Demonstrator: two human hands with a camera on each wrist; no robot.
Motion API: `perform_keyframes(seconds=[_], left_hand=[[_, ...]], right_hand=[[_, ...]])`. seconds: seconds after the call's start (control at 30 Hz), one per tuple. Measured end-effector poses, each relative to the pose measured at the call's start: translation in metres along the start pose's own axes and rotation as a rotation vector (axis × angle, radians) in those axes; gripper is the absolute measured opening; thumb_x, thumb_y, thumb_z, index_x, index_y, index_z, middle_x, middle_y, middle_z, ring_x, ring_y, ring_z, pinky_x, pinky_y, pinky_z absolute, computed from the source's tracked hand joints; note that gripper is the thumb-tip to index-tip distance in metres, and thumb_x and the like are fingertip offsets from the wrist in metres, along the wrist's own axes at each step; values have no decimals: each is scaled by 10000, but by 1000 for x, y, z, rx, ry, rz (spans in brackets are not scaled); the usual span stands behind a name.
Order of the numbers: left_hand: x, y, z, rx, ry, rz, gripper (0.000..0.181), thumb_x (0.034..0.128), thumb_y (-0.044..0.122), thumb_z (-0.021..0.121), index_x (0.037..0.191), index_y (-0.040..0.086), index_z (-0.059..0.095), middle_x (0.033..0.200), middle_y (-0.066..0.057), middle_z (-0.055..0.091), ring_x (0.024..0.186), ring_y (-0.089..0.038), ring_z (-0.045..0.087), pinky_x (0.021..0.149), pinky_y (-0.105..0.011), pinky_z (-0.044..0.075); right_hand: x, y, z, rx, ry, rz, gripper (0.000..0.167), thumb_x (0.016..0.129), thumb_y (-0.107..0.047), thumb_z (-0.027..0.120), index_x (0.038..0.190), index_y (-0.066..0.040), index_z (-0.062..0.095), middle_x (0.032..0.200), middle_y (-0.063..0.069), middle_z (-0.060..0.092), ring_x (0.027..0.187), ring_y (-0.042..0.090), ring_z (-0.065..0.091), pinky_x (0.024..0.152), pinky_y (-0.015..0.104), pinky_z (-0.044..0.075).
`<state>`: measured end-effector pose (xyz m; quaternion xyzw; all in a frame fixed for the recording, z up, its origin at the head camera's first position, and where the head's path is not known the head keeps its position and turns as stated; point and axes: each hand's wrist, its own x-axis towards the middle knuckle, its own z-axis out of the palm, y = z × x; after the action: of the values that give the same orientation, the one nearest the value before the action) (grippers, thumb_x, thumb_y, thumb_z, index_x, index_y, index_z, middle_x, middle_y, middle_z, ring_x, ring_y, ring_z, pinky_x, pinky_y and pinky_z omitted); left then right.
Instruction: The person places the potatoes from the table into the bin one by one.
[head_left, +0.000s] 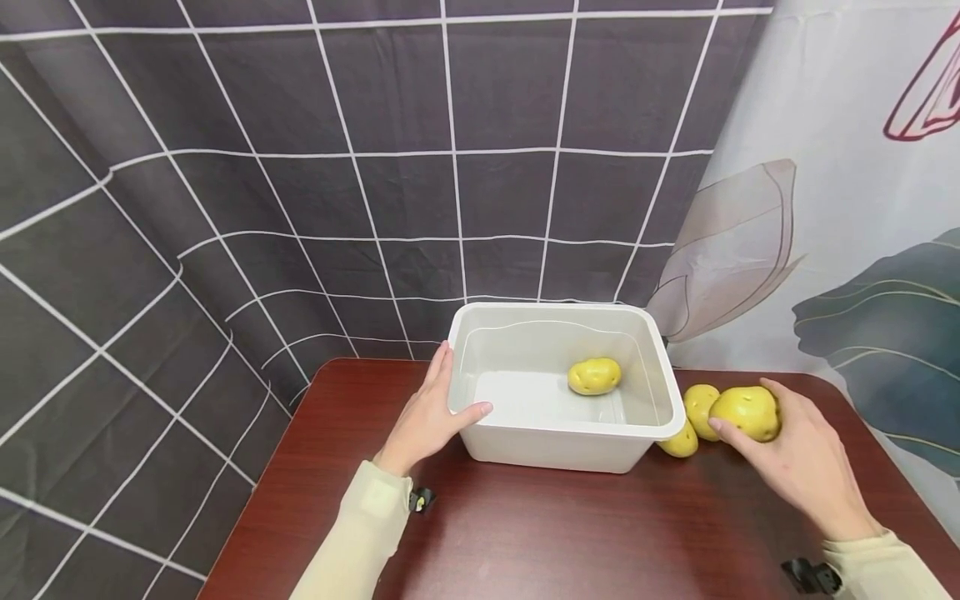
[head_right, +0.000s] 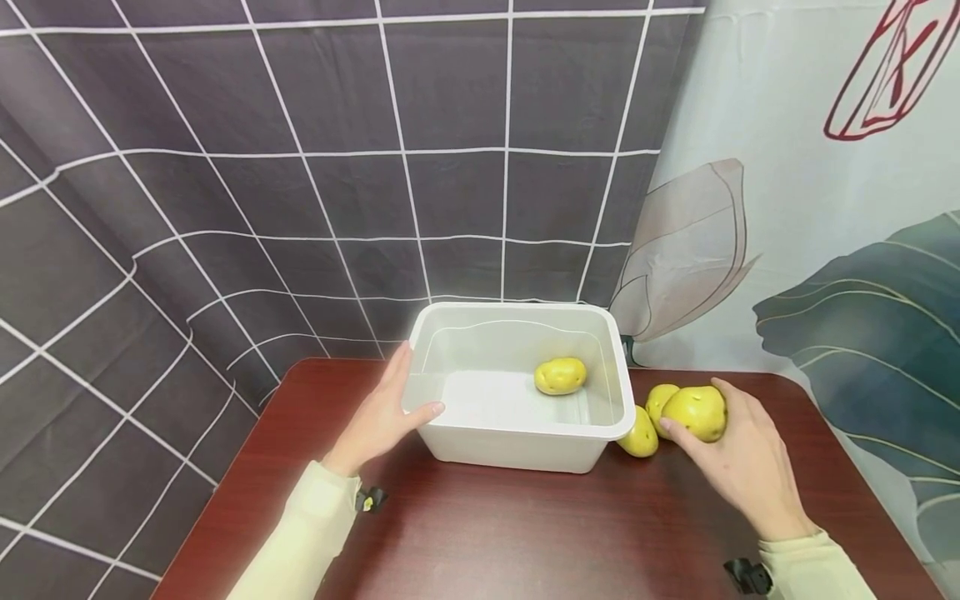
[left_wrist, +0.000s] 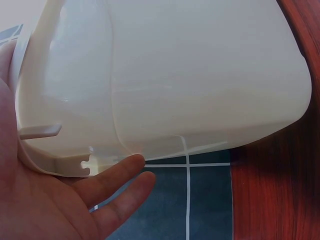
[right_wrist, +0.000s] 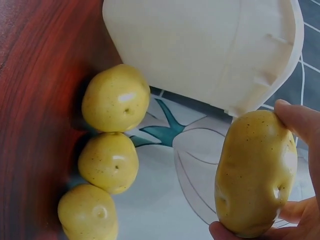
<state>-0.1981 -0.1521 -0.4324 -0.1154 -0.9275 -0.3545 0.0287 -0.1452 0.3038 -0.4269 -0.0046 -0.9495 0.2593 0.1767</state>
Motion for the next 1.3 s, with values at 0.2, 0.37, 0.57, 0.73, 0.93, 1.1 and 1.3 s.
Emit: perform_keyframes(seconds=[0.2,0.37,0.57,0.73,0.93,1.1,1.3], left_hand=[[-1,-1,-1,-4,3,-9,1088,866,628,682,1619,103,100,1685,84,7,1455,-274,348,1129,-504,346],[-2,0,0,2,-3,-17,1088,867,628,681,1621,108,94,1686,84,6,1449,-281,358,1124,-502,355],[-2,0,0,1,1,-12,1095,861,646,674,1621,107,98,1686,85,9,1443,-292,368,1117,-508,362],[-1,0,0,-5,4,-9,1077,871,598,697,1622,111,98,1686,85,13,1447,-286,360,1119,-511,358],[0,0,0,-2,1,-3,1085,869,613,689,1621,109,90,1686,83,7,1449,-281,356,1122,-505,356],[0,1,0,-3,-2,-6,1088,868,616,688,1621,110,86,1687,75,10,1453,-280,350,1126,-503,350],[0,1,0,-5,-1,-11,1076,875,578,705,1620,113,84,1686,79,9,1452,-280,352,1125,-505,351]], right_hand=[[1,-3,2,19,7,-2,900,831,-474,793,1456,56,421,1317,316,493,1112,479,464,795,625,374],[2,-4,2,21,20,-7,896,832,-472,792,1462,48,423,1323,315,492,1127,479,461,798,627,370],[3,-7,1,23,31,-5,901,822,-475,802,1454,50,431,1312,313,496,1118,481,462,797,632,375],[4,-9,0,27,35,-5,894,821,-479,803,1444,49,441,1299,307,500,1101,478,465,787,630,380],[5,-11,0,37,38,-18,897,825,-464,806,1453,54,430,1308,311,497,1105,477,461,792,627,381],[6,-12,1,43,47,-28,901,823,-455,809,1462,50,424,1313,315,496,1121,478,456,798,630,371],[7,-16,1,47,66,-31,883,812,-460,817,1452,25,449,1290,300,510,1114,459,468,786,618,367]])
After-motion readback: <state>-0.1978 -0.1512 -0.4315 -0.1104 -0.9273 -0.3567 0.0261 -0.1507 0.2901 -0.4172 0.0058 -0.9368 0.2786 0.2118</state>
